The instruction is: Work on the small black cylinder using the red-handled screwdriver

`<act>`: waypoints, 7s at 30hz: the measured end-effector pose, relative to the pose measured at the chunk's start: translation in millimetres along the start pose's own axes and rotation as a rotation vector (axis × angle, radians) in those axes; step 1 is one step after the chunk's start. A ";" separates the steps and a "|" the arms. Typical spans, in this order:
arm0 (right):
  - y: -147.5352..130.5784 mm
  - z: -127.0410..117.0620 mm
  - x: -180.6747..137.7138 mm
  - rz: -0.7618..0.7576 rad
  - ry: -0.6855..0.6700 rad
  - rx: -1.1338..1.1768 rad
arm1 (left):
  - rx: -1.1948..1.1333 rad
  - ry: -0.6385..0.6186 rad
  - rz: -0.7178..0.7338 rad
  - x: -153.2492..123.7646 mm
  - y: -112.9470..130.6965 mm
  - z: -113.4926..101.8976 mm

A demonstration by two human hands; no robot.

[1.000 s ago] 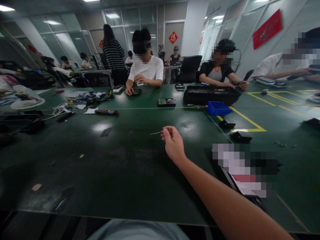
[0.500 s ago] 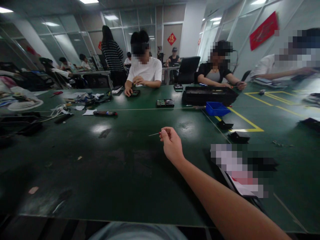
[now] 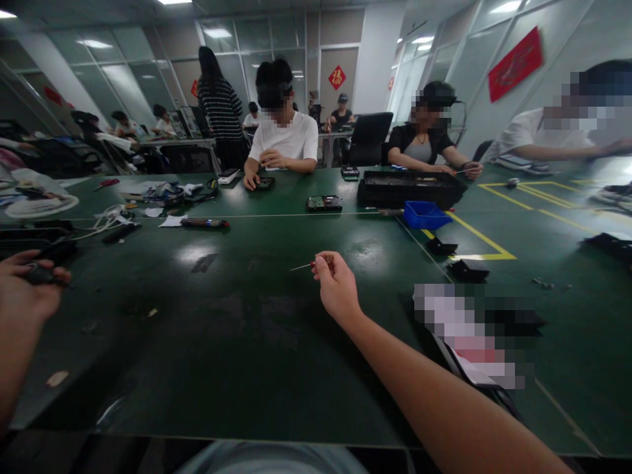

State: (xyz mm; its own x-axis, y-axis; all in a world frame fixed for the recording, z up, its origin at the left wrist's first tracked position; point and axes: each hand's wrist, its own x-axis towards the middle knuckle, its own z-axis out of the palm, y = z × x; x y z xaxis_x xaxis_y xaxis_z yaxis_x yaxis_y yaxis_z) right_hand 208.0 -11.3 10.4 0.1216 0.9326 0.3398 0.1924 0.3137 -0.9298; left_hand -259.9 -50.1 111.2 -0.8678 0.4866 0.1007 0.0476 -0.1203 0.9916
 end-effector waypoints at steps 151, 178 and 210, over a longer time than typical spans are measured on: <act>-26.5 -6.1 -10.1 -0.111 -0.179 -0.233 | 0.427 -1.239 0.643 -201.4 -97.1 147.1; -7.9 0.8 1.4 0.267 -0.103 0.419 | 0.377 -1.325 0.804 -206.1 -94.7 147.5; -19.4 -5.6 -7.5 -0.097 -0.129 -0.096 | 0.470 -1.293 0.727 -205.1 -95.3 147.8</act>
State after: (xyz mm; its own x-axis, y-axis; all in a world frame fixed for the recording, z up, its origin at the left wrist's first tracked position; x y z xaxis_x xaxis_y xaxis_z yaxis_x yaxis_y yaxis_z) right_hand 208.8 -25.4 26.7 -0.0269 0.9158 0.4007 0.2899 0.3908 -0.8736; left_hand -13.3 -10.6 8.0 0.3998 0.8636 0.3074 0.6130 -0.5012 0.6108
